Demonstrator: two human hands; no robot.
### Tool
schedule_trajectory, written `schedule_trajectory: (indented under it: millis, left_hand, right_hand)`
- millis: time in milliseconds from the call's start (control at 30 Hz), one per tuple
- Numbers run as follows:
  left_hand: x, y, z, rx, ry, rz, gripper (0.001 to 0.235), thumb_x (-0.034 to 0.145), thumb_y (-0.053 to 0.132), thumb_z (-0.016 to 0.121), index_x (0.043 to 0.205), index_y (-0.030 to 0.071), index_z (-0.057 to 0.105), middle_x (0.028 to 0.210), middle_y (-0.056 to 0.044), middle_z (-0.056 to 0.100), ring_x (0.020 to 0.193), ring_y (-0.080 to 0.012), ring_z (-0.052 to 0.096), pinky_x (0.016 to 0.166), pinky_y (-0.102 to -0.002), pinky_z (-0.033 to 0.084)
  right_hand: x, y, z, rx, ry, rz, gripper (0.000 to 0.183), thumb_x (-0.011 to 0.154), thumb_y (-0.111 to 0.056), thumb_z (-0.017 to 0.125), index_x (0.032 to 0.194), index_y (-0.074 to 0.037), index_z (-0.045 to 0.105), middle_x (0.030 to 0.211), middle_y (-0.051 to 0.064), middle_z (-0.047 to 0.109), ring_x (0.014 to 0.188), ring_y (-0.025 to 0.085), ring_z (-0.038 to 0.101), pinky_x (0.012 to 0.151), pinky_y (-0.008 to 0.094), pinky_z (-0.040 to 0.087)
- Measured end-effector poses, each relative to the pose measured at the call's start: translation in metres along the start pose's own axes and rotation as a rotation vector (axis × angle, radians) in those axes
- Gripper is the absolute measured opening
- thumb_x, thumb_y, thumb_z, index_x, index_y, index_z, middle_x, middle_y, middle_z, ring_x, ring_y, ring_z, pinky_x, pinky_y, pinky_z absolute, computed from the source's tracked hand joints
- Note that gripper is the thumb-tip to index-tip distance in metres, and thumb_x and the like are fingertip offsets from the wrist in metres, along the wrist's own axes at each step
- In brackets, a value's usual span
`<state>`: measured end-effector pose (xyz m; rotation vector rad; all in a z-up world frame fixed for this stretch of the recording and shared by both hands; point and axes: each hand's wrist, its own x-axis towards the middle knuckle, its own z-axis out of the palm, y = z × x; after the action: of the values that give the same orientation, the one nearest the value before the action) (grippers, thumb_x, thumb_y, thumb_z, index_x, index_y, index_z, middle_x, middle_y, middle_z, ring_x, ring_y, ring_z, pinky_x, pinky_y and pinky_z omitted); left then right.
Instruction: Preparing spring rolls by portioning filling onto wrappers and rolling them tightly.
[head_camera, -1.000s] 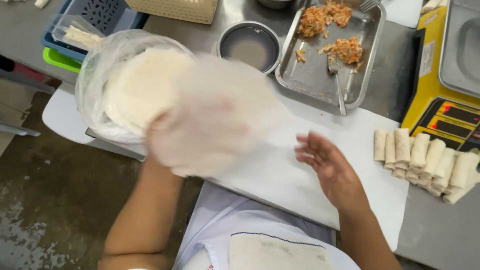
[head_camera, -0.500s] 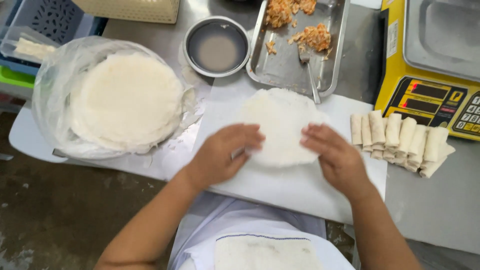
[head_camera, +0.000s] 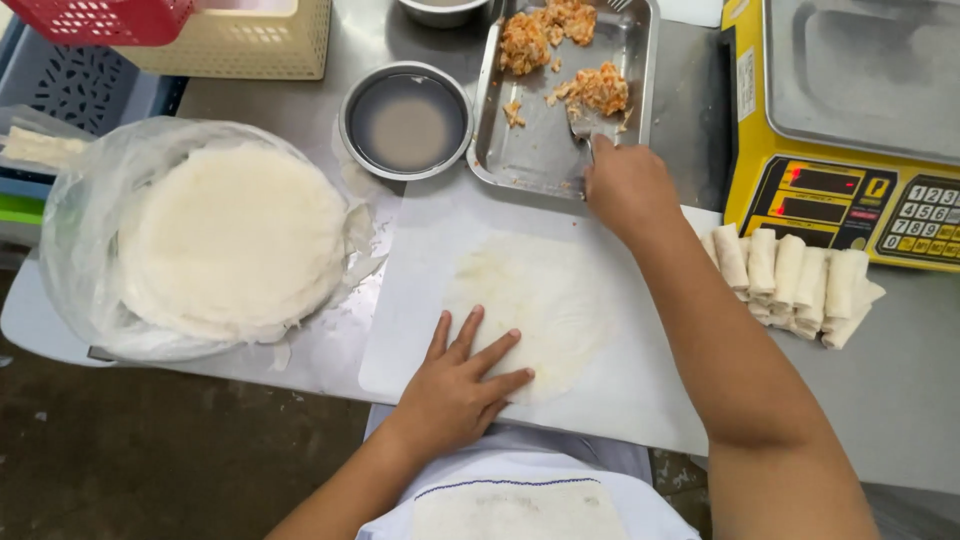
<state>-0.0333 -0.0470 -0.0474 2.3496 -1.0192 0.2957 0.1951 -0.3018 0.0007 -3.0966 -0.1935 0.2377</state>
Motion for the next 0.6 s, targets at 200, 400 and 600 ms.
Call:
schedule_trajectory:
  millis: [200, 400, 600]
  left_hand:
    - [0.003, 0.0, -0.002, -0.033, 0.026, -0.01, 0.026, 0.094, 0.023, 0.071, 0.119, 0.024, 0.073, 0.143, -0.01, 0.06, 0.14, -0.0586, 0.04, 0.114, -0.076, 0.025]
    - [0.003, 0.001, -0.005, -0.05, 0.001, -0.028, 0.033, 0.086, 0.019, 0.076, 0.119, 0.021, 0.073, 0.143, -0.01, 0.06, 0.14, -0.0563, 0.041, 0.114, -0.073, 0.028]
    - [0.002, 0.0, -0.003, -0.06, -0.005, -0.04, 0.032, 0.088, 0.021, 0.075, 0.12, 0.021, 0.072, 0.144, -0.01, 0.059, 0.141, -0.0559, 0.04, 0.115, -0.072, 0.028]
  right_hand:
    - [-0.001, -0.022, -0.063, 0.114, -0.032, 0.136, 0.072, 0.088, 0.013, 0.042, 0.154, -0.013, 0.046, 0.125, 0.027, 0.061, 0.099, 0.05, 0.066, 0.077, 0.059, 0.055]
    - [0.059, 0.019, 0.006, -0.142, 0.074, 0.067, 0.058, 0.081, 0.007, 0.057, 0.138, -0.001, 0.054, 0.115, 0.018, 0.065, 0.08, 0.048, 0.07, 0.056, 0.055, 0.057]
    - [0.037, -0.026, -0.024, 0.073, -0.094, 0.131, 0.056, 0.088, 0.005, 0.044, 0.141, -0.01, 0.054, 0.124, 0.021, 0.063, 0.108, 0.046, 0.063, 0.083, 0.057, 0.054]
